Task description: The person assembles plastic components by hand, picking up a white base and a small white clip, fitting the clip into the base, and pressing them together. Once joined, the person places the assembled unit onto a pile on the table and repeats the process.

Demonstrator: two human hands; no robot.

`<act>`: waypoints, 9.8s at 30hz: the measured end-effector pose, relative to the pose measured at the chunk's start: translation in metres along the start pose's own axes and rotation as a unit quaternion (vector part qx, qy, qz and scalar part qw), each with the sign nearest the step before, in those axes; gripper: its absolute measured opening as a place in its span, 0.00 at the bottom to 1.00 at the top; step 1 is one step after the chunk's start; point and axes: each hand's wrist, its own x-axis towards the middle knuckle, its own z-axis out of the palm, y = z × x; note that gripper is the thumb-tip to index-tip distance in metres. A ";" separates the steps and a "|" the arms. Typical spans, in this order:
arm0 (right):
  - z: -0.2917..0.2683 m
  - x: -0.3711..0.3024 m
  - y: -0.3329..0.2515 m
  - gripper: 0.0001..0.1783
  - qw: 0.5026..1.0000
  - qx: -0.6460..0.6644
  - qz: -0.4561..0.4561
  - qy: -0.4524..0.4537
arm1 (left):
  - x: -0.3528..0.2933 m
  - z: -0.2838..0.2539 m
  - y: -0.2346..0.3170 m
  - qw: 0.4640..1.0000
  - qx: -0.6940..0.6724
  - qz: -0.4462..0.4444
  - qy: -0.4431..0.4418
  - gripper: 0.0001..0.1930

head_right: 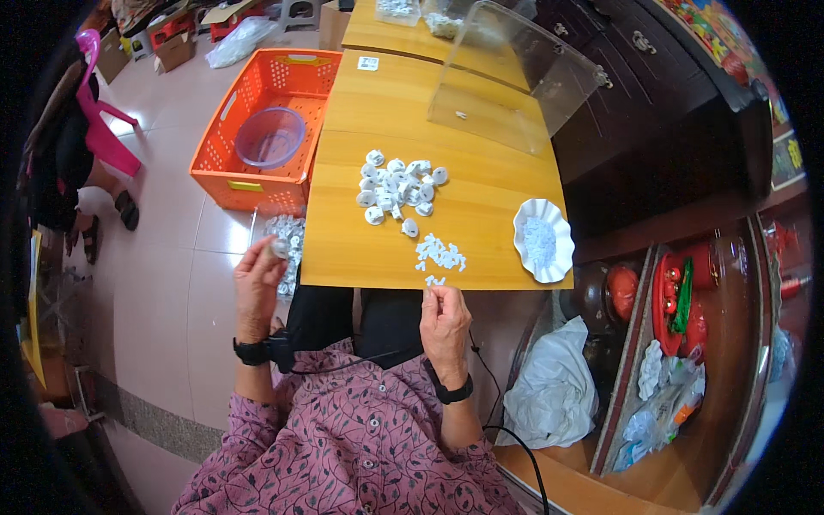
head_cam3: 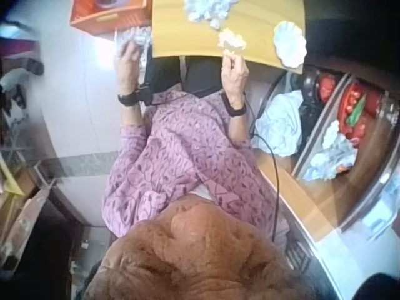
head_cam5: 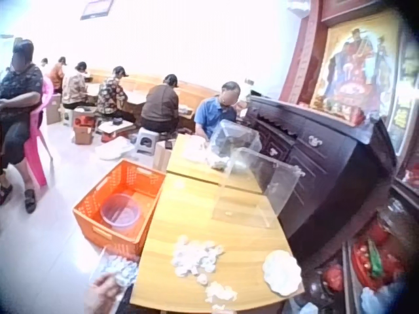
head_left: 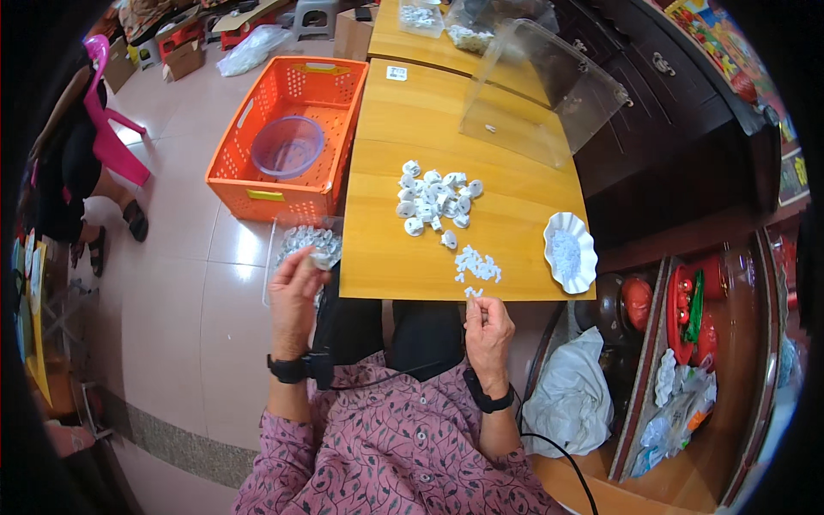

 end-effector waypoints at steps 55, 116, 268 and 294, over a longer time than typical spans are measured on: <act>-0.012 0.011 0.031 0.06 0.958 -0.232 -0.164 0.045 | 0.018 0.135 -0.093 0.767 0.546 0.312 -0.125 0.11; 0.003 0.003 -0.034 0.05 0.990 0.137 -0.012 0.014 | -0.038 0.100 -0.074 0.928 -0.059 -0.247 -0.274 0.16; -0.005 0.003 0.021 0.09 0.983 -0.169 -0.066 0.028 | 0.049 0.133 -0.063 0.701 0.618 0.332 -0.128 0.11; 0.002 -0.001 0.002 0.08 0.955 0.258 0.141 -0.034 | -0.040 0.122 -0.077 0.914 0.313 0.052 -0.254 0.06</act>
